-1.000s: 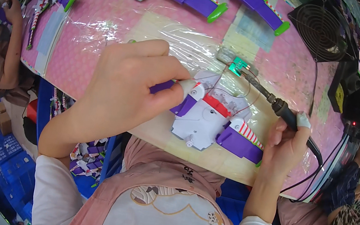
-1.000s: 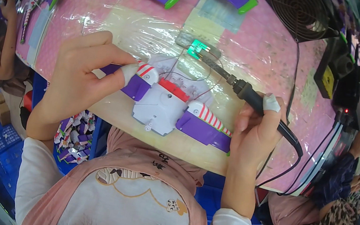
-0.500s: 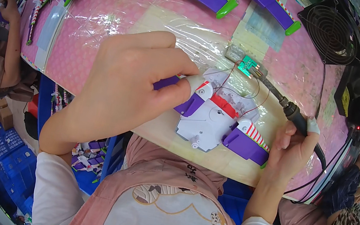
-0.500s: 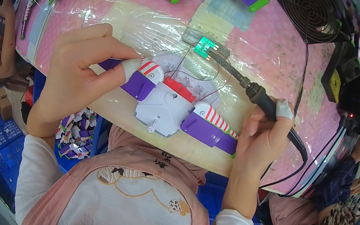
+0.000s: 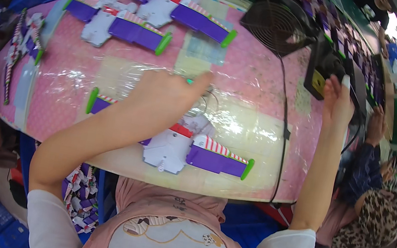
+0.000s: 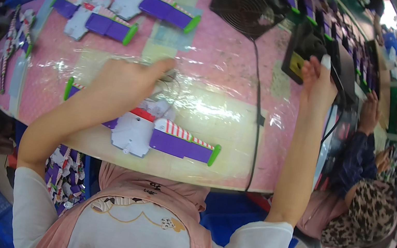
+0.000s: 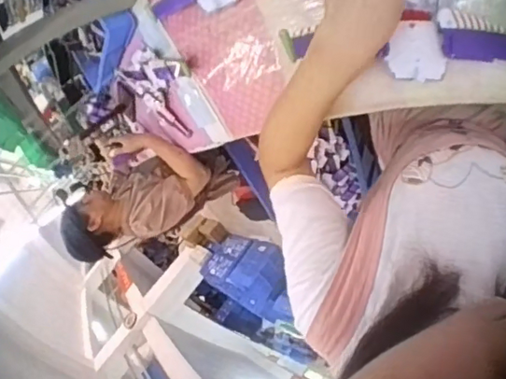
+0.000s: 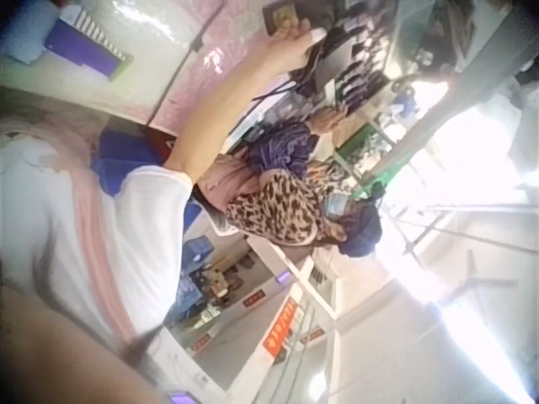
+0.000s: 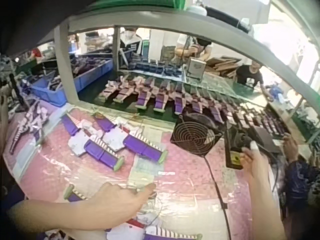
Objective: Soldering wires to a circuit board and assembling toy components on a factory assembly line.
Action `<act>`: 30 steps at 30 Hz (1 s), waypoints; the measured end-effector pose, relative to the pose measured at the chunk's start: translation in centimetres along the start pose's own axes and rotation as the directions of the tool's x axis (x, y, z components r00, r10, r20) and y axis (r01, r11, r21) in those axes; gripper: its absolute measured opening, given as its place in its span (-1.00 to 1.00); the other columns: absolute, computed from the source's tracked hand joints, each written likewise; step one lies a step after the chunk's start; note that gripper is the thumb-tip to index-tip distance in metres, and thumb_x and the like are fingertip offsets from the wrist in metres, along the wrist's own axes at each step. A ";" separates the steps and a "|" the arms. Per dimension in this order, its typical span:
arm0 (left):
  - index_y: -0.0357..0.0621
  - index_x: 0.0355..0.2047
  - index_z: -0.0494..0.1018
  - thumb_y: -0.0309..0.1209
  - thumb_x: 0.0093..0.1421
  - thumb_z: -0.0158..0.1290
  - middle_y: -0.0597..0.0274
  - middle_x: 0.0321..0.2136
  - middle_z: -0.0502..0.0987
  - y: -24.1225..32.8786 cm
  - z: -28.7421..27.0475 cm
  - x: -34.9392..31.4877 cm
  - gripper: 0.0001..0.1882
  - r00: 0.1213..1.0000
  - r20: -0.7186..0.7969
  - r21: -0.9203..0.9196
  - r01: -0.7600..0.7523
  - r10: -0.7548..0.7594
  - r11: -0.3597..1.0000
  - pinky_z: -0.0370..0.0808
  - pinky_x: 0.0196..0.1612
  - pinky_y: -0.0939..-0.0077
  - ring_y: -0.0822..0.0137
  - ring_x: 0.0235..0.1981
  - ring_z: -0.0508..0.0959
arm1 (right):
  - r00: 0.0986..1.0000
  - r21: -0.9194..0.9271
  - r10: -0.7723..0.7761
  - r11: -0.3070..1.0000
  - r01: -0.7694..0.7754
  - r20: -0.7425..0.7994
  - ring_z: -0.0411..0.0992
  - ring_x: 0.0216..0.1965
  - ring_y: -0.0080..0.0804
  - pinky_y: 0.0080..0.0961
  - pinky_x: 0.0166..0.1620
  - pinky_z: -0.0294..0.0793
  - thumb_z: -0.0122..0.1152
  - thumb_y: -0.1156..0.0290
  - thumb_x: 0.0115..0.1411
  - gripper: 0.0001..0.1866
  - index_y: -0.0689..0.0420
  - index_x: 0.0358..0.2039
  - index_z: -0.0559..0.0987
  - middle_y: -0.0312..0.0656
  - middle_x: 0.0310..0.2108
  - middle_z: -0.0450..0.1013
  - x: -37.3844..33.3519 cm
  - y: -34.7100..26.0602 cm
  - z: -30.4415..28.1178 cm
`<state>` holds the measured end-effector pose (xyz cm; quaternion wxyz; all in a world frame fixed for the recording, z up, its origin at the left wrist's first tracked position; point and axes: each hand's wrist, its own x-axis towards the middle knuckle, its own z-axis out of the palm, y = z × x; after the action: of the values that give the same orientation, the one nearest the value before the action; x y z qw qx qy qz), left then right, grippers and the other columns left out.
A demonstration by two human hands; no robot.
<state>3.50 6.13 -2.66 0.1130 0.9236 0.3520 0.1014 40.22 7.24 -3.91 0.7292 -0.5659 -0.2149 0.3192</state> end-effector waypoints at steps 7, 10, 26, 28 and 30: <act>-0.18 -0.13 0.34 -0.35 0.12 -0.06 0.29 -0.81 0.31 1.1 -4.3 -6.8 -0.69 0.965 0.012 -0.514 0.231 -0.263 0.826 0.24 -0.73 0.49 0.39 -0.79 0.36 | 0.125 -0.710 0.740 0.562 0.423 0.661 0.43 -0.45 -0.38 -0.47 -0.33 0.40 0.20 0.29 0.02 -0.63 0.25 -0.20 0.45 -0.02 -0.46 0.43 -18.6 -1.8 2.5; -0.18 -0.05 0.32 -0.16 0.24 -0.20 0.43 -0.78 0.24 -0.8 -8.0 -11.5 -0.60 0.820 0.454 -0.858 0.508 -0.347 0.077 0.08 -0.73 0.70 0.63 -0.79 0.20 | 0.237 -0.726 0.700 0.687 0.032 0.673 0.38 -0.68 -0.58 -0.67 -0.62 0.33 0.20 0.31 0.03 -0.70 0.25 -0.29 0.47 -0.25 -0.59 0.44 -19.4 -3.0 2.7; -0.18 -0.09 0.40 -0.44 0.15 -0.04 0.50 -0.73 0.20 -20.7 -7.5 -15.2 -0.70 0.327 -0.081 -0.995 0.027 -0.941 0.095 -0.03 -0.78 0.73 0.66 -0.83 0.08 | 0.612 -0.256 -0.234 0.754 0.605 0.755 0.38 -0.47 -0.60 -0.66 -0.40 0.34 0.04 0.21 0.18 -0.62 0.29 -0.19 0.51 -0.18 -0.40 0.49 -14.6 0.9 19.4; -0.20 -0.10 0.40 -0.47 0.12 -0.02 0.52 -0.72 0.22 -14.9 -7.2 -13.6 -0.70 0.369 -0.135 -0.989 -0.113 -0.919 0.099 -0.03 -0.77 0.73 0.66 -0.82 0.08 | 0.465 -0.425 0.314 0.892 0.155 0.828 0.42 -0.36 -0.52 -0.62 -0.29 0.36 -0.11 0.06 0.22 -0.50 0.30 -0.17 0.48 -0.13 -0.38 0.48 -17.2 -0.3 16.9; -0.20 -0.14 0.43 -0.54 0.03 -0.05 0.46 -0.61 0.34 -5.4 -7.1 -14.1 -0.68 0.490 -0.002 -0.988 0.134 -0.872 0.077 0.19 -0.65 0.75 0.63 -0.69 0.28 | 0.065 -0.538 0.575 0.795 -0.281 0.815 0.44 -0.34 -0.43 -0.56 -0.24 0.39 -0.23 -0.11 0.22 -0.34 0.31 -0.07 0.40 -0.08 -0.33 0.48 -20.3 0.7 16.8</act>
<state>-12.10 1.57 1.04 0.5151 0.3742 0.5652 0.5246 14.43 4.54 0.93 0.2301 -0.3618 -0.4737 0.7693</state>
